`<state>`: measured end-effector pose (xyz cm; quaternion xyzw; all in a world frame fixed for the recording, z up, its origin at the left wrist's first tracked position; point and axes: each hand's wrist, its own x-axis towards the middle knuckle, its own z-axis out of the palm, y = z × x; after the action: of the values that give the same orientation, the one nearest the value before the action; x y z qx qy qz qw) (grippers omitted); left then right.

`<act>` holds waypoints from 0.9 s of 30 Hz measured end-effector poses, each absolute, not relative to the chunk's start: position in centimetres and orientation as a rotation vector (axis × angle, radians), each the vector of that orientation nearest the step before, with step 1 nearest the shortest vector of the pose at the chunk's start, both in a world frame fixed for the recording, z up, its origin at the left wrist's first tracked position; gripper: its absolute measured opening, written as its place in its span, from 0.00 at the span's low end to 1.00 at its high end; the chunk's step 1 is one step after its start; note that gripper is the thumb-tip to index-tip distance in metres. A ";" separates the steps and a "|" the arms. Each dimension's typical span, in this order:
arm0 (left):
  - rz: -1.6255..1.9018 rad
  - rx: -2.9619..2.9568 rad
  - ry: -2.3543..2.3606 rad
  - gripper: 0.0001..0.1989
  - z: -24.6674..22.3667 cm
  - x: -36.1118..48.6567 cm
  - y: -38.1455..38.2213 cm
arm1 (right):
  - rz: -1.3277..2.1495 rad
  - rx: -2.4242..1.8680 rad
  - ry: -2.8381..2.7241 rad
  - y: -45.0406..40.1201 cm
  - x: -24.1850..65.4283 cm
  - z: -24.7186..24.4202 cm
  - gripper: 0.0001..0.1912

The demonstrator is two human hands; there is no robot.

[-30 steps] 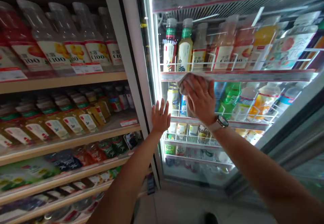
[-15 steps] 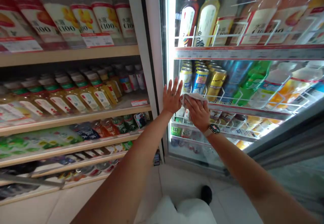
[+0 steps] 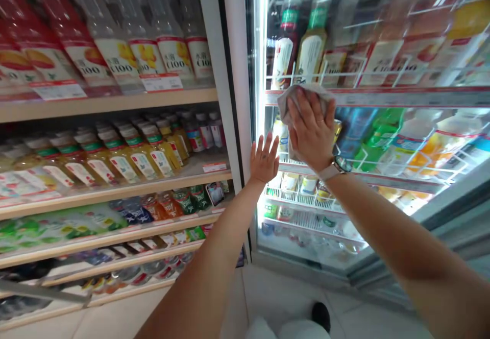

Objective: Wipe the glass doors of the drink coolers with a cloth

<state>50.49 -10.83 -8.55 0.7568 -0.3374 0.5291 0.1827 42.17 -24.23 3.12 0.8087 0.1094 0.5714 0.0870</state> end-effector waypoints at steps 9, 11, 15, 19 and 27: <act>1.676 2.033 -0.947 0.29 -8.4 50.5 -10.6 | 1.590 2.437 0.414 -25.2 41.2 -9.1 0.30; 1.715 2.011 -0.938 0.29 -8.2 50.3 -10.6 | 1.514 2.496 0.438 -25.3 40.3 -12.6 0.30; 1.737 2.003 -0.929 0.31 -8.0 50.1 -10.5 | 1.390 2.574 0.478 -25.8 38.5 -18.0 0.30; 1.724 2.017 -0.925 0.31 -8.2 50.4 -10.4 | 1.378 2.594 0.496 -26.5 37.9 -18.4 0.32; 1.712 2.032 -0.893 0.31 -8.4 51.0 -10.6 | 1.568 2.412 0.416 -26.0 40.6 -2.2 0.28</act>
<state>51.04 -10.57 -8.41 0.7145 -0.3139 0.6021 0.1685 40.62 -26.05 -2.22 0.8240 0.1422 0.5358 0.1169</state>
